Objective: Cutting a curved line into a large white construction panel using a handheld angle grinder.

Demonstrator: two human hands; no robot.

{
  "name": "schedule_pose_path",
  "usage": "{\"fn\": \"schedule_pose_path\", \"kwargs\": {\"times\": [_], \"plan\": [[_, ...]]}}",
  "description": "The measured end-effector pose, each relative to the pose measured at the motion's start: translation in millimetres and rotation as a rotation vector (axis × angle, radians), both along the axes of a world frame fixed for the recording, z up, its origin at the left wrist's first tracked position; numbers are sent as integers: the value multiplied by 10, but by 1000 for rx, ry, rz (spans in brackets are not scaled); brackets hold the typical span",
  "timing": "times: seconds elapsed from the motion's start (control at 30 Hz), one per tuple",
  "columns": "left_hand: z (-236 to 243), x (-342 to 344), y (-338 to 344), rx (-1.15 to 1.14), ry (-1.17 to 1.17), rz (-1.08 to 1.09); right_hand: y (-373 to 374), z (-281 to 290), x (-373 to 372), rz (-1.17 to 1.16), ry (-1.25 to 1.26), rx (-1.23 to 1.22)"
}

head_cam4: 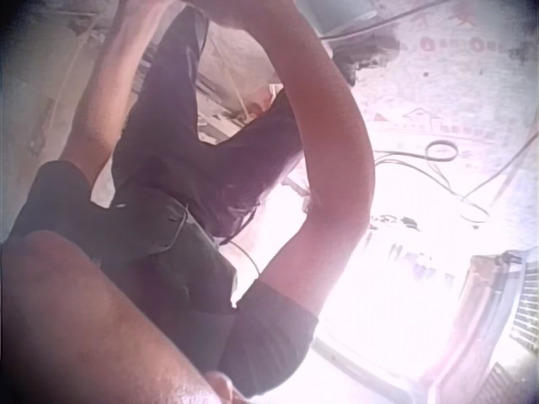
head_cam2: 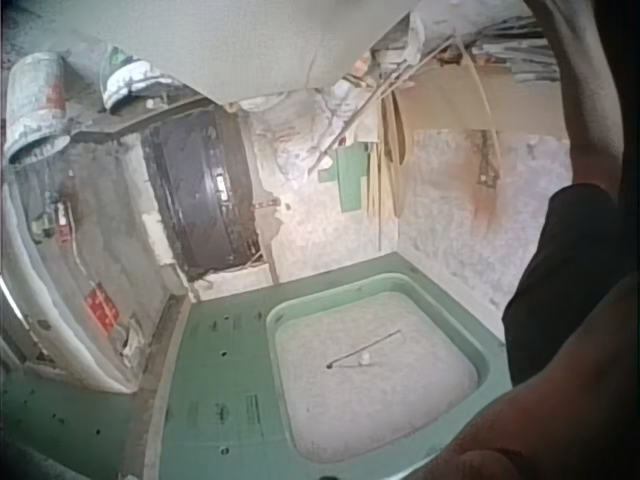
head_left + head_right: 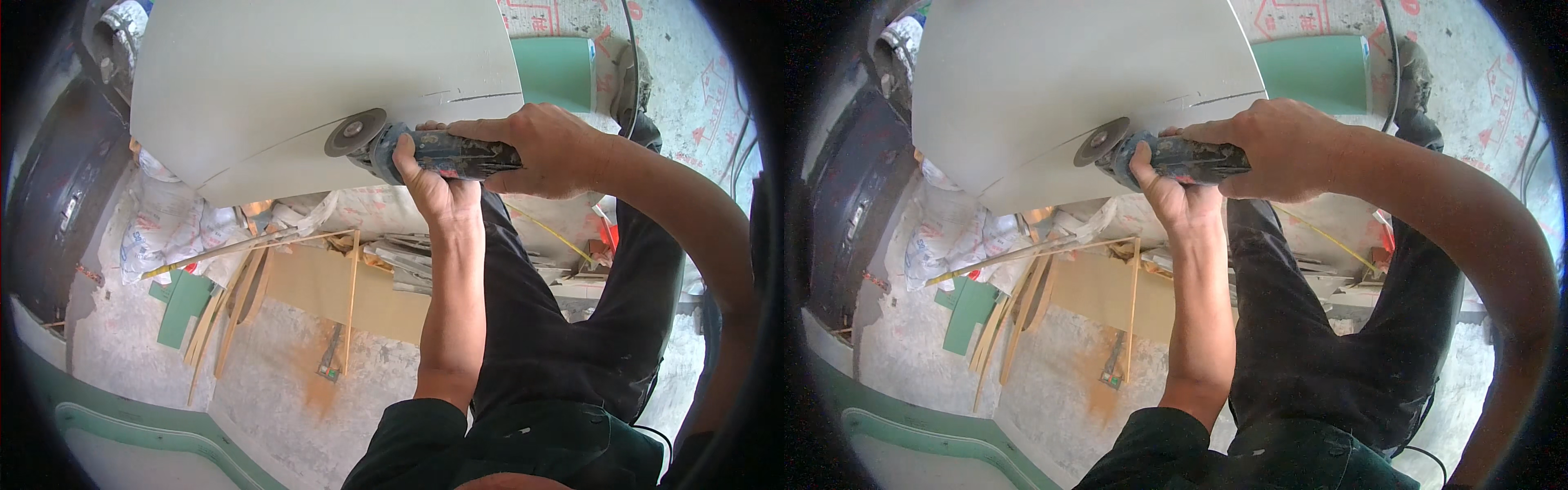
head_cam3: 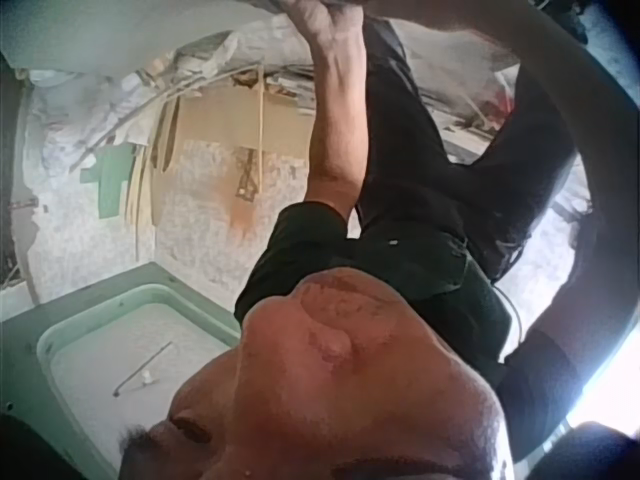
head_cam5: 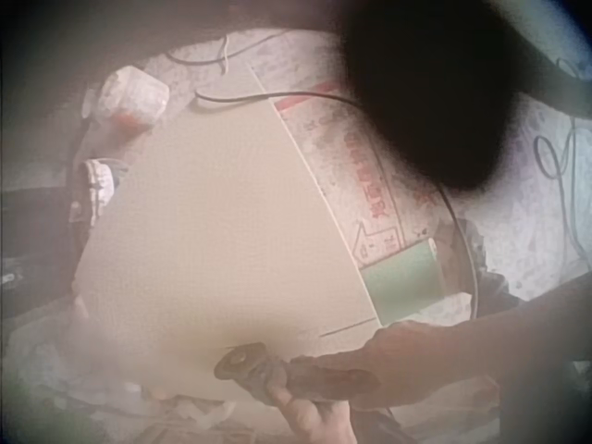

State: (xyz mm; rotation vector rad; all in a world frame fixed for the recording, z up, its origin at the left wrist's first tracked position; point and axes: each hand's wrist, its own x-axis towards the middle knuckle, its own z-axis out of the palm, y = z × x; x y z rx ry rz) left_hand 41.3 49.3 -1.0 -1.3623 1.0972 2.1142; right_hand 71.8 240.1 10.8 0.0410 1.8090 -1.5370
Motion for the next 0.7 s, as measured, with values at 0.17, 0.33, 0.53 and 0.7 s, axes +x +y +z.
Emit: {"fn": "schedule_pose_path", "kwargs": {"times": [0.17, 0.33, 0.53, 0.7], "plan": [[-12, 7, -3, -4, -8, 2, 18, 12, -6, 9, -11, -3], [-15, 5, 13, -42, -8, 7, 31, 23, -3, 3, -9, -1], [-4, 14, 37, -42, -16, 13, 7, -12, 34, -22, 25, 8], [-24, 21, 14, -37, -11, 15, 34, 30, 10, -19, 14, 4]]}}
